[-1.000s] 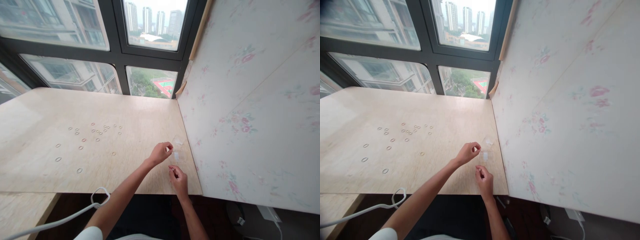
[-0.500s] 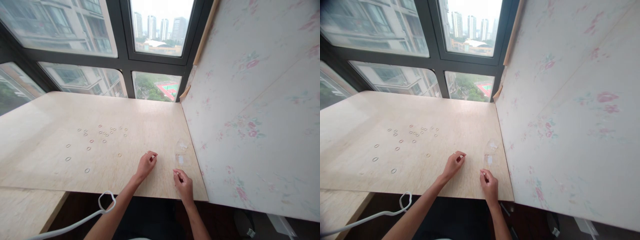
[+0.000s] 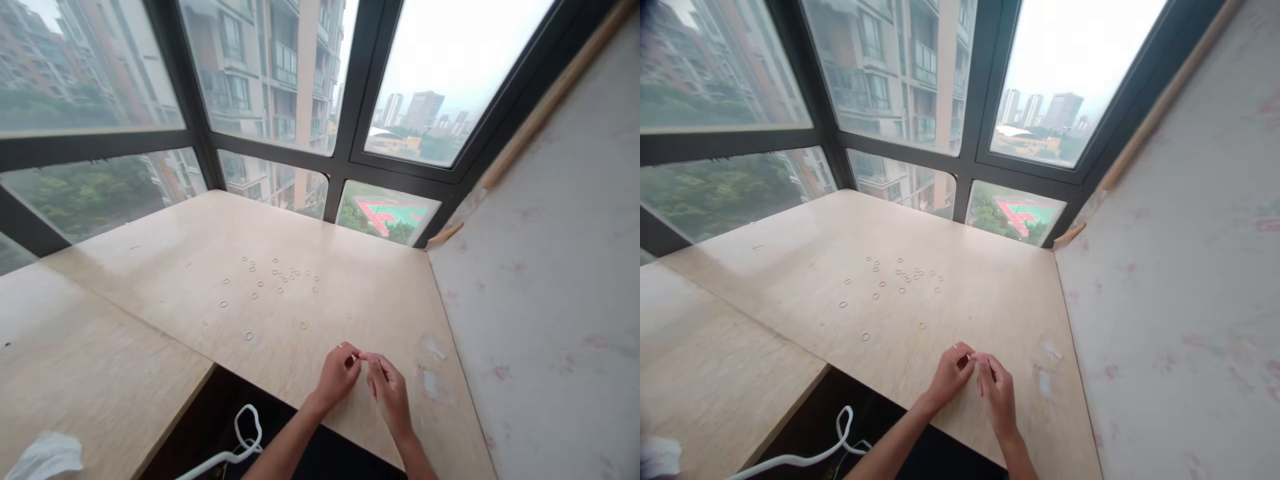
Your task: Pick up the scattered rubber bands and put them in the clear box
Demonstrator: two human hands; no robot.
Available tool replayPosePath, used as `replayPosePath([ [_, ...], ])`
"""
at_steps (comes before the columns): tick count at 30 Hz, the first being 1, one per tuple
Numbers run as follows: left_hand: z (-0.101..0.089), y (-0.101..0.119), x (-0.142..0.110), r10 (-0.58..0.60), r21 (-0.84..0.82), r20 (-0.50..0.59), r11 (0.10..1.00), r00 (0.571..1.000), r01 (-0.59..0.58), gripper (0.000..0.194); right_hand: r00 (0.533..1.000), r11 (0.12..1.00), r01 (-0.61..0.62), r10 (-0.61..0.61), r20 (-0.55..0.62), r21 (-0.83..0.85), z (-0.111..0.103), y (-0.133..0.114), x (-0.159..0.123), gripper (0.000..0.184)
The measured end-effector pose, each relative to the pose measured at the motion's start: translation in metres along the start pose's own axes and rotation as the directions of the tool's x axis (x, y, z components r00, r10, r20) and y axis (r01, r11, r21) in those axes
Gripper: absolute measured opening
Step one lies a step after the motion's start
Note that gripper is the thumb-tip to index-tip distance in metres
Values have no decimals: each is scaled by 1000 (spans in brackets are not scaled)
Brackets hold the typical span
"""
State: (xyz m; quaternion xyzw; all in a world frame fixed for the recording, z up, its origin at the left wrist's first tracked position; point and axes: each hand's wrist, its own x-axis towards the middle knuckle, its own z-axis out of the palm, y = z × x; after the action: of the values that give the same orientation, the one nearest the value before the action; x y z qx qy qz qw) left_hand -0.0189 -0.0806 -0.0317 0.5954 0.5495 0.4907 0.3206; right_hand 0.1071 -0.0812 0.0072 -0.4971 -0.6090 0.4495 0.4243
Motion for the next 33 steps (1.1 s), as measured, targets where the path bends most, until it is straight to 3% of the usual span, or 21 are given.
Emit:
replayPosePath([
  [3, -3, -2, -2, 6, -42, 17, 999, 1000, -5, 14, 993, 995, 87, -84, 82, -40, 42, -22, 44, 45],
  [5, -6, -2, -2, -11, -73, 35, 997, 999, 14, 15, 976, 964, 156, -117, 183, -217, 73, -33, 80, 48],
  [9, -10, 1, -1, -3, -168, 27, 986, 1000, 7, 11, 933, 905, 244, -121, 339, -350, 130, -39, 151, 34],
  [12, -12, 3, -1, -7, -212, 27, 977, 1000, 13, 10, 893, 806, 334, -104, 438, -489, 160, -38, 193, 25],
  [16, -12, 4, -2, -6, -175, 22, 985, 1000, 10, 12, 825, 623, 444, -3, 566, -644, 185, -36, 225, 25],
  [21, -9, 0, -3, -3, -160, 12, 987, 1000, 5, 12, 736, 406, 552, 173, 654, -728, 202, -39, 236, 27],
  [25, -5, -6, -7, -18, -125, 28, 992, 999, 22, 13, 684, 287, 610, 279, 674, -739, 198, -45, 233, 27],
  [29, -5, -7, -9, -27, -104, 46, 994, 999, 32, 17, 637, 238, 649, 350, 687, -723, 183, -50, 226, 27],
  [33, -6, -5, -9, -24, -82, 64, 996, 998, 29, 17, 630, 249, 644, 364, 686, -724, 171, -49, 221, 27],
])
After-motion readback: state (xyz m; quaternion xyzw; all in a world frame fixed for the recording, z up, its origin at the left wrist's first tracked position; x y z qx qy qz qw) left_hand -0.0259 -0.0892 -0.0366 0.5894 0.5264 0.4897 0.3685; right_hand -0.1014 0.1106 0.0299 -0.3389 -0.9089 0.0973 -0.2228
